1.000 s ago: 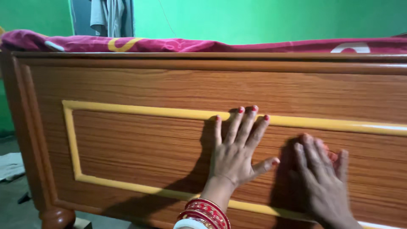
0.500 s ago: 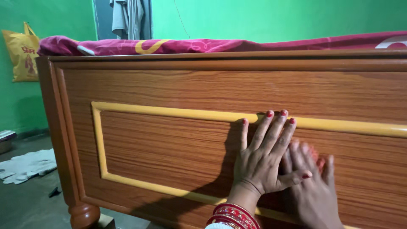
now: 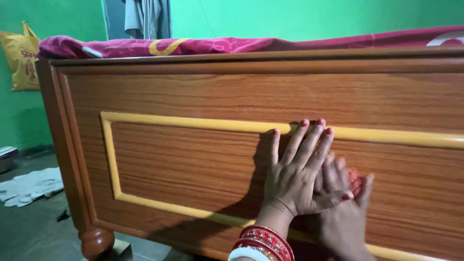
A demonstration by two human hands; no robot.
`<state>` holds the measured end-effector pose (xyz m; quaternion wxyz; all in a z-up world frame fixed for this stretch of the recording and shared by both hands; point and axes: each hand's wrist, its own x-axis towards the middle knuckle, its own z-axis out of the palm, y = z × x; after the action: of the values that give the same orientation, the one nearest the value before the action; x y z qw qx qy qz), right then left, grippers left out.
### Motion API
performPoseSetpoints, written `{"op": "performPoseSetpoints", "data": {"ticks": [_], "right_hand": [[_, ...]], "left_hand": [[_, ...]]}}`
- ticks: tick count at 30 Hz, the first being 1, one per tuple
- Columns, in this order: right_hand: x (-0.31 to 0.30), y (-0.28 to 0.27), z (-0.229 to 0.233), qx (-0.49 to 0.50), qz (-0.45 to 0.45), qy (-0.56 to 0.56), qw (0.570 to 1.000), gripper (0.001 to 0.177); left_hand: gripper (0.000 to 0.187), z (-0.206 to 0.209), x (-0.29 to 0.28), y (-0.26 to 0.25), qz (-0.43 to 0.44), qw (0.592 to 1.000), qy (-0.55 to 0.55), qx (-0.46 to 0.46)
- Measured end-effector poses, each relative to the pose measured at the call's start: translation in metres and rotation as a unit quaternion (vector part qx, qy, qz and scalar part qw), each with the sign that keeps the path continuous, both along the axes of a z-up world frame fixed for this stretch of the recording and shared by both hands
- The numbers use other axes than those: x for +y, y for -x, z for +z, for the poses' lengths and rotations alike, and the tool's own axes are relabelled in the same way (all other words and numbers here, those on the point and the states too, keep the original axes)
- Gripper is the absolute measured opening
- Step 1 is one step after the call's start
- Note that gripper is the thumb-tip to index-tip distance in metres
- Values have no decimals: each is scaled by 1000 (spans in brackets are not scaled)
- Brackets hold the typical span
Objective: The person wipes the wooden side panel of a bed frame using a pink cloth. They move the cloth back and forth along the surface, covering different sections of the panel.
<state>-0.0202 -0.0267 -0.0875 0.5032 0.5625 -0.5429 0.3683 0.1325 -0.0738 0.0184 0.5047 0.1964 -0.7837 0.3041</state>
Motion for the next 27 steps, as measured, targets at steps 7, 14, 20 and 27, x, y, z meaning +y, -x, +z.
{"op": "performPoseSetpoints", "data": {"ticks": [7, 14, 20, 27], "right_hand": [[73, 55, -71, 91, -152, -58, 983, 63], [92, 64, -51, -128, -58, 34, 990, 62], [98, 77, -86, -71, -41, -43, 996, 49], [147, 124, -86, -240, -115, 110, 958, 65]], "left_hand": [[99, -9, -6, 9, -5, 1000, -20, -4], [90, -70, 57, 49, -26, 993, -113, -11], [96, -101, 65, 74, 0, 988, -143, -57], [97, -105, 66, 82, 17, 981, -171, -90]]}}
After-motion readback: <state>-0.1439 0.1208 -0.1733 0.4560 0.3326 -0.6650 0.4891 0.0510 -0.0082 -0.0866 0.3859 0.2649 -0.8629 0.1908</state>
